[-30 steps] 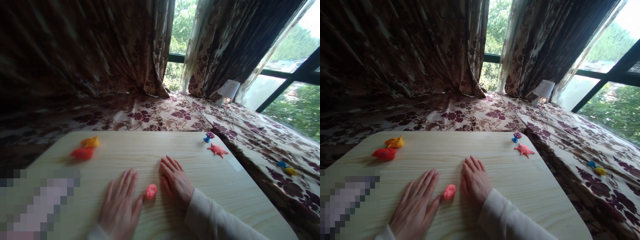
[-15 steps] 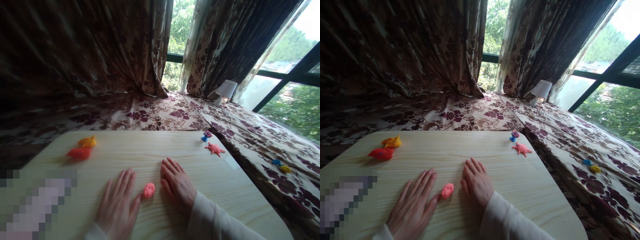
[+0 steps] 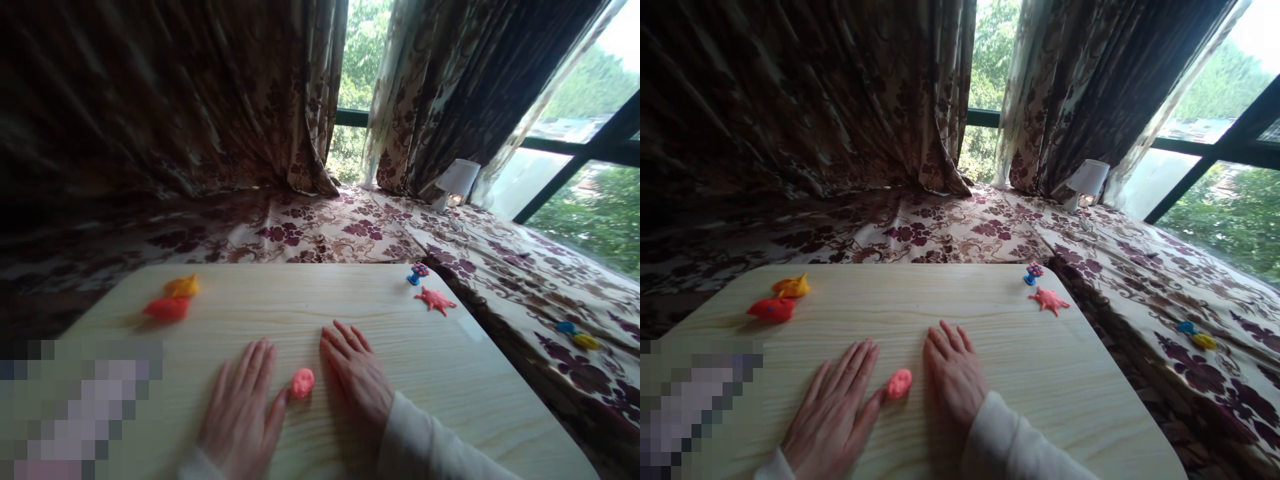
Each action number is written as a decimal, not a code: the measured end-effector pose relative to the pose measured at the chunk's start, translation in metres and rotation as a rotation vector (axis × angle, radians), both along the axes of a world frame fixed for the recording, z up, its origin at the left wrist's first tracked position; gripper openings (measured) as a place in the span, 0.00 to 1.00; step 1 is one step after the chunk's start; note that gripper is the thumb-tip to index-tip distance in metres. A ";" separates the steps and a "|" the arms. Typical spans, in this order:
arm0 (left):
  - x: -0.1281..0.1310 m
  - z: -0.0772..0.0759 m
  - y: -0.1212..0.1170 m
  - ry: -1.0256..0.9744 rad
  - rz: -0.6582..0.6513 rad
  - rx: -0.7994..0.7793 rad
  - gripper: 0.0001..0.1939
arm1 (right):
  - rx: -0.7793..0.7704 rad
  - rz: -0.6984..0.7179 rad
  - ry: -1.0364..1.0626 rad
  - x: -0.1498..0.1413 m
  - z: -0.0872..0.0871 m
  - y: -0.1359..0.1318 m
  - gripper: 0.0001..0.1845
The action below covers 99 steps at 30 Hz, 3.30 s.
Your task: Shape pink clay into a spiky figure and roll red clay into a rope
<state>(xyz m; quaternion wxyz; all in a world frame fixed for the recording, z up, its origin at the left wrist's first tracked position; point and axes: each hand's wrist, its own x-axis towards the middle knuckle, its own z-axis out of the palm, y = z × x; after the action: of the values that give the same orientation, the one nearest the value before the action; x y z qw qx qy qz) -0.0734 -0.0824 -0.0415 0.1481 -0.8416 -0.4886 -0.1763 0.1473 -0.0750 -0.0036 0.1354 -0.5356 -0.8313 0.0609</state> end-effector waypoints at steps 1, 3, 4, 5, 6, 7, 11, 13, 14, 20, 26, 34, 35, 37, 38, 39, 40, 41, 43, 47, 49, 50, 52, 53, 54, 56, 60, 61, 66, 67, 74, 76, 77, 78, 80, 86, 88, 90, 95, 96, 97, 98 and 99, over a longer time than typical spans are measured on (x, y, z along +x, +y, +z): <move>0.000 0.000 0.000 0.004 0.000 0.002 0.31 | 0.006 -0.043 0.003 0.000 0.004 0.012 0.22; 0.000 0.000 0.000 0.010 0.002 0.006 0.30 | 0.014 -0.106 0.002 0.008 0.007 0.024 0.20; -0.001 0.000 0.000 0.011 0.004 0.007 0.30 | 0.012 -0.119 0.000 0.014 0.007 0.022 0.20; -0.001 0.001 0.000 0.011 0.004 0.008 0.30 | 0.012 -0.115 -0.007 0.021 0.004 0.014 0.21; -0.001 0.001 0.000 0.010 0.005 0.006 0.30 | 0.013 -0.094 -0.016 0.028 0.000 0.002 0.22; -0.001 0.001 0.000 0.008 0.004 0.005 0.30 | 0.020 -0.064 -0.025 0.035 -0.005 -0.012 0.23; 0.000 0.001 -0.001 -0.005 0.011 0.000 0.31 | 0.179 0.132 -0.122 0.040 -0.022 -0.061 0.27; 0.000 0.001 -0.001 -0.008 0.009 0.002 0.32 | 0.184 0.161 -0.118 0.028 -0.022 -0.058 0.26; 0.000 0.001 -0.001 -0.007 0.007 0.003 0.32 | 0.158 0.148 -0.100 0.020 -0.019 -0.049 0.25; -0.001 0.002 0.000 0.019 0.015 -0.002 0.32 | 0.025 -0.052 0.013 0.001 0.005 0.026 0.22; -0.001 0.001 -0.001 0.005 0.006 -0.008 0.32 | 0.085 -0.022 -0.015 0.040 -0.010 -0.028 0.24; -0.001 0.000 -0.001 0.010 0.007 -0.001 0.31 | 0.054 0.058 -0.027 0.000 -0.005 -0.005 0.23; -0.001 0.000 0.000 0.014 0.010 0.001 0.31 | 0.053 -0.013 -0.015 0.001 -0.001 0.010 0.23; -0.001 0.001 0.000 0.019 0.018 0.002 0.31 | 0.058 -0.096 -0.003 0.010 0.004 0.029 0.23; -0.001 0.001 0.000 0.019 0.021 0.002 0.31 | 0.056 -0.113 -0.003 0.019 0.005 0.031 0.22; -0.002 0.001 0.000 0.019 0.021 0.002 0.31 | 0.050 -0.113 -0.005 0.028 0.004 0.028 0.21; -0.002 0.000 0.000 0.016 0.018 0.001 0.31 | 0.044 -0.102 -0.008 0.037 0.002 0.018 0.20; -0.002 0.000 0.000 0.012 0.015 0.001 0.31 | 0.037 -0.085 -0.014 0.045 -0.001 0.004 0.21; -0.001 -0.001 0.000 -0.001 0.009 0.000 0.32 | 0.072 -0.046 -0.017 0.055 -0.010 -0.028 0.24; -0.001 -0.002 -0.001 -0.020 0.009 -0.012 0.34 | 0.097 0.053 -0.047 0.042 -0.018 -0.058 0.30; -0.001 -0.002 0.000 -0.022 0.009 -0.011 0.35 | 0.050 0.091 -0.027 0.027 -0.013 -0.040 0.31; 0.000 -0.002 0.000 -0.023 0.008 -0.008 0.35 | 0.018 0.064 -0.010 0.021 -0.009 -0.026 0.31; -0.001 -0.002 0.000 -0.028 0.010 0.003 0.35 | 0.005 -0.019 0.020 0.015 0.002 0.002 0.29; -0.001 -0.002 0.000 -0.031 0.012 0.010 0.35 | 0.018 -0.060 0.029 0.015 0.008 0.011 0.26; -0.001 -0.003 0.000 -0.032 0.011 0.014 0.35 | 0.032 -0.097 0.037 0.018 0.014 0.017 0.23; -0.001 -0.003 0.000 -0.026 0.011 0.008 0.33 | 0.039 -0.142 0.053 0.027 0.023 0.015 0.17; -0.001 -0.005 0.000 -0.022 0.022 -0.012 0.31 | -0.047 -0.124 0.111 0.043 0.030 -0.003 0.06; 0.000 -0.005 0.000 -0.026 0.029 -0.012 0.31 | -0.063 -0.117 0.135 0.043 0.031 -0.001 0.06; 0.001 -0.003 0.000 -0.016 0.027 0.029 0.30 | -0.033 -0.091 0.250 0.011 0.035 0.056 0.12; 0.001 -0.003 0.000 -0.012 0.024 0.044 0.30 | -0.022 -0.078 0.257 0.002 0.036 0.069 0.11; 0.002 -0.001 0.001 -0.028 0.013 0.058 0.30 | -0.151 -0.009 0.321 -0.035 0.029 0.104 0.13; 0.002 -0.001 0.001 -0.029 0.017 0.047 0.30 | -0.218 -0.035 0.396 -0.030 0.025 0.105 0.13; 0.002 -0.002 0.001 -0.030 0.015 0.043 0.30 | -0.254 -0.053 0.444 -0.025 0.025 0.106 0.13; 0.002 -0.002 0.001 -0.031 0.012 0.040 0.30 | -0.293 -0.070 0.499 -0.019 0.024 0.105 0.13; 0.001 -0.002 0.000 -0.033 0.009 0.035 0.31 | -0.372 -0.093 0.611 -0.004 0.026 0.101 0.15; 0.000 -0.003 0.000 -0.033 0.015 0.022 0.30 | -0.472 -0.136 0.793 0.030 0.031 0.053 0.24; 0.000 -0.003 0.000 -0.031 0.011 0.017 0.30 | -0.448 -0.165 0.779 0.033 0.031 0.032 0.24; -0.001 -0.003 0.000 -0.031 0.013 0.012 0.31 | -0.399 -0.187 0.735 0.033 0.030 0.012 0.20; 0.000 -0.004 0.000 -0.027 0.010 0.020 0.34 | -0.197 -0.093 0.565 0.031 0.013 -0.034 0.09; 0.000 -0.003 0.000 -0.025 0.007 0.024 0.35 | -0.132 -0.038 0.488 0.031 0.008 -0.041 0.10; -0.001 -0.003 0.000 -0.023 0.005 0.026 0.36 | -0.060 0.012 0.399 0.030 0.002 -0.046 0.13; -0.001 -0.003 0.000 -0.020 0.003 0.027 0.37 | 0.007 0.055 0.307 0.028 -0.002 -0.050 0.15; -0.001 -0.002 0.000 -0.017 0.002 0.026 0.38 | 0.053 0.077 0.226 0.024 -0.006 -0.051 0.17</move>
<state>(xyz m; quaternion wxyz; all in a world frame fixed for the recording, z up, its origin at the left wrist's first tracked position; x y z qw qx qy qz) -0.0745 -0.0827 -0.0438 0.1553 -0.8375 -0.4884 -0.1895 0.1718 -0.1257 -0.0095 0.2397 -0.4891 -0.8321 0.1042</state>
